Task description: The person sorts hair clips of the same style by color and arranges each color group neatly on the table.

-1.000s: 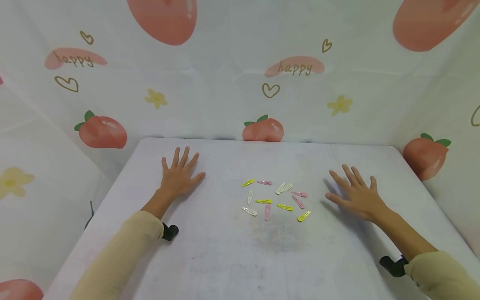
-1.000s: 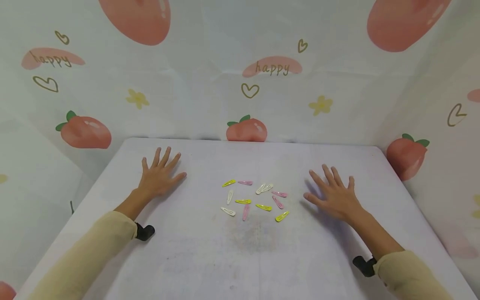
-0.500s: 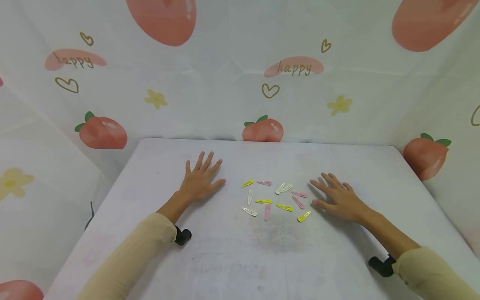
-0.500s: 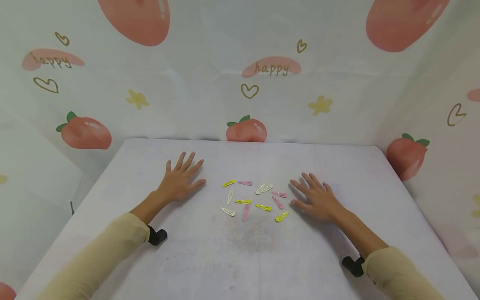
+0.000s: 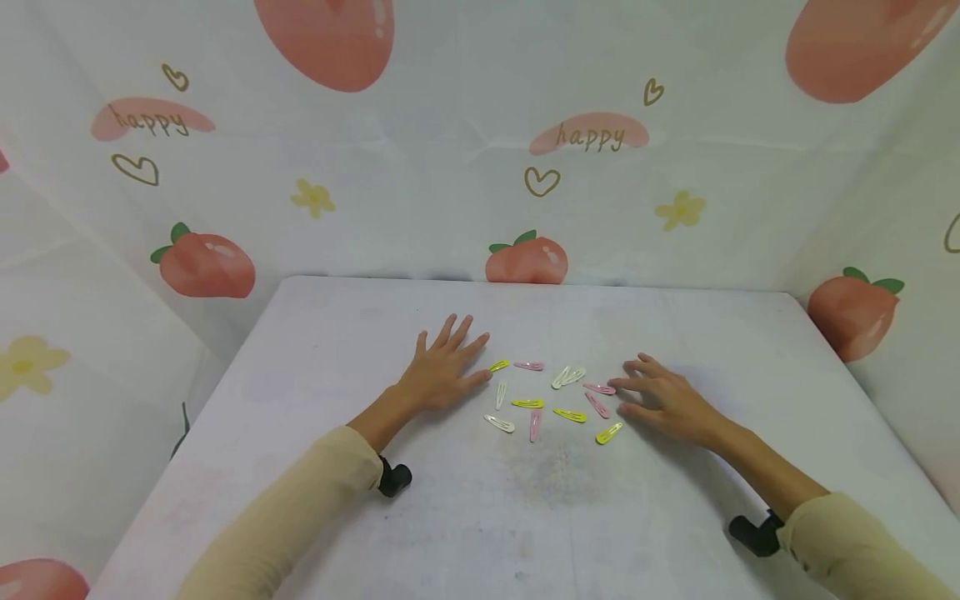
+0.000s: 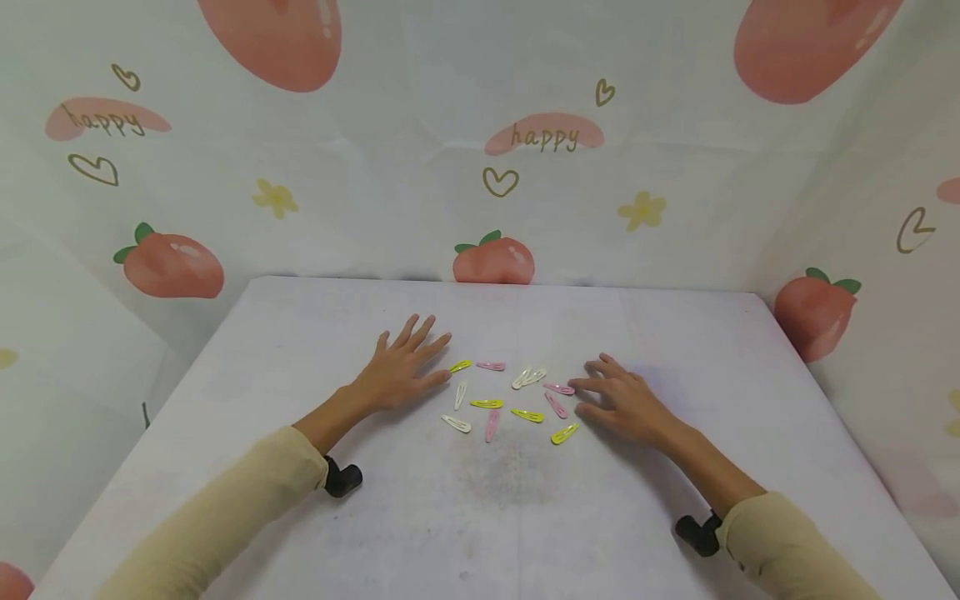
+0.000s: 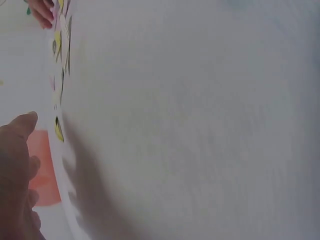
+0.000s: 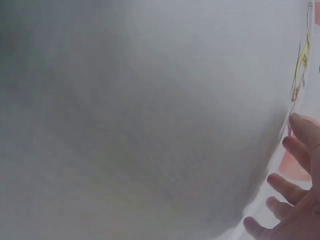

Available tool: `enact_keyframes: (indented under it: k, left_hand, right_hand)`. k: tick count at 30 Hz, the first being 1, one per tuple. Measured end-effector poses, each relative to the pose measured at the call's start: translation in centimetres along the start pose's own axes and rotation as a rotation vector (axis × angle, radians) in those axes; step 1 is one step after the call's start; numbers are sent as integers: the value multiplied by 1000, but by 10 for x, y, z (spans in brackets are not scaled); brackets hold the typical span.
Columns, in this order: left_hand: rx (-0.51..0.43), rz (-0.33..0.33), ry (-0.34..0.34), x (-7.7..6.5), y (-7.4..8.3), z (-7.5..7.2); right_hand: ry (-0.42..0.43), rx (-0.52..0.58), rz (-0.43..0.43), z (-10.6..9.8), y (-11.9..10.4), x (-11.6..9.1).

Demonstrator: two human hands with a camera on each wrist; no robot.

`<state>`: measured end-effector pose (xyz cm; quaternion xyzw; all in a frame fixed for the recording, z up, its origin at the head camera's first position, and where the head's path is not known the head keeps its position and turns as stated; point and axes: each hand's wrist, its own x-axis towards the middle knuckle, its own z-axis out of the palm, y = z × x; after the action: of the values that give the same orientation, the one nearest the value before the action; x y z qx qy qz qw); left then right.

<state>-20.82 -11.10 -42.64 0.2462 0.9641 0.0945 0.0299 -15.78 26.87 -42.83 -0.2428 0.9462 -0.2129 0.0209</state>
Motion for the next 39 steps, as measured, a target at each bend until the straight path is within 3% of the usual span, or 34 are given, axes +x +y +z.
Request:
enact_keyframes:
  k: [7, 12, 21, 27, 33, 39]
  left_hand:
    - [-100, 58, -62, 6, 21, 2]
    - [-112, 64, -77, 11, 29, 6]
    - [-86, 104, 37, 13, 40, 11]
    - [-60, 114, 63, 15, 45, 11]
    - [-29, 105, 46, 18, 48, 11]
    - [-20, 67, 20, 21, 50, 13]
  right_hand:
    - [45, 26, -41, 6, -2, 0]
    - [51, 33, -47, 7, -6, 2]
    - [87, 50, -87, 8, -10, 8]
    - [79, 31, -14, 9, -13, 14]
    - [67, 21, 72, 8, -17, 22]
    - [52, -6, 91, 7, -16, 27]
